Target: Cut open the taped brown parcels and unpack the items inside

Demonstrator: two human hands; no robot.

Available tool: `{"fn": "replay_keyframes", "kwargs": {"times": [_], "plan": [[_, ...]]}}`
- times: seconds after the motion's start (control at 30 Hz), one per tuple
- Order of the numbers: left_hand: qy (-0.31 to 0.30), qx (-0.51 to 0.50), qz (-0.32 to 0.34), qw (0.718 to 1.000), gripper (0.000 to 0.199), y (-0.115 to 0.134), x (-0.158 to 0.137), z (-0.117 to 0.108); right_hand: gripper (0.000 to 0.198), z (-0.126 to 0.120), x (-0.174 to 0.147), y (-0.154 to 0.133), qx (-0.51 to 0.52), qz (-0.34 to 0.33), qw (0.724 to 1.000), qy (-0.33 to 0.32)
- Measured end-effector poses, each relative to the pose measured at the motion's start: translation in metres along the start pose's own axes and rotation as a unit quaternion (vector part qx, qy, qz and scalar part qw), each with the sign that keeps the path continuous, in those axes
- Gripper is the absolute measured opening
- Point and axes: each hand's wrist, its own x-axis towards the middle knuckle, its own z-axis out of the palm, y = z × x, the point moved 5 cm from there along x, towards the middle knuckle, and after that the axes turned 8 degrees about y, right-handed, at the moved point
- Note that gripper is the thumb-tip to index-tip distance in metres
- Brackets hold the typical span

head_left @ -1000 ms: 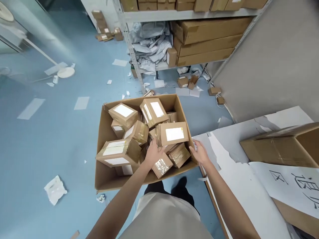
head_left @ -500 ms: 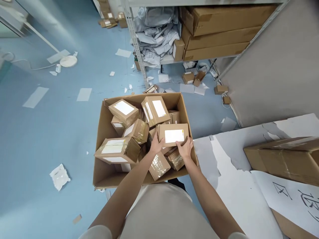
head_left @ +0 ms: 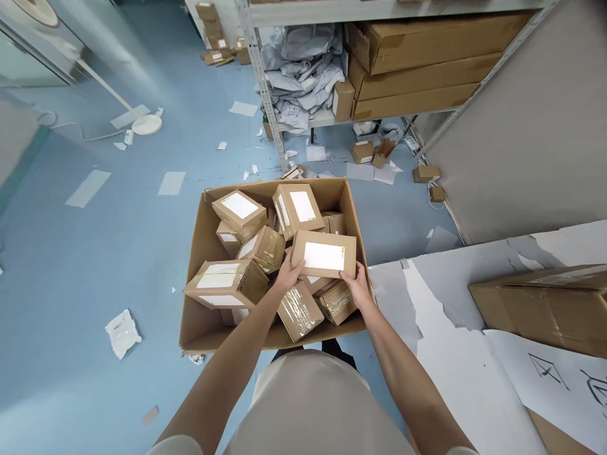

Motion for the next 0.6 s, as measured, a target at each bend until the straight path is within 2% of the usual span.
{"fn": "replay_keyframes", "kwargs": {"times": [0.1,0.17,0.27,0.33,0.47,0.6], "plan": [[-0.014,-0.013,0.025,1.000,0.071,0.021,-0.018,-0.019,0.066,-0.007,-0.012,-0.018,0.086,0.003,0.996,-0.004],[-0.015,-0.006,0.026,1.000,0.073,0.029,-0.034,-0.038,0.071,-0.005,-0.023,-0.029,0.097,-0.007,0.994,-0.042],[-0.027,0.020,0.029,0.999,0.080,0.028,-0.057,-0.062,0.088,0.008,-0.041,-0.036,0.102,-0.023,0.990,-0.091],[-0.041,0.044,0.042,0.997,0.090,0.023,-0.067,-0.071,0.093,0.019,-0.050,-0.034,0.100,-0.031,0.990,-0.095],[-0.047,0.091,0.043,0.994,0.094,0.014,-0.067,-0.082,0.079,0.039,-0.058,-0.019,0.099,-0.022,0.992,-0.081],[-0.067,0.143,0.053,0.986,0.091,0.020,-0.061,-0.090,0.074,0.044,-0.059,-0.014,0.111,-0.024,0.992,-0.050]]}}
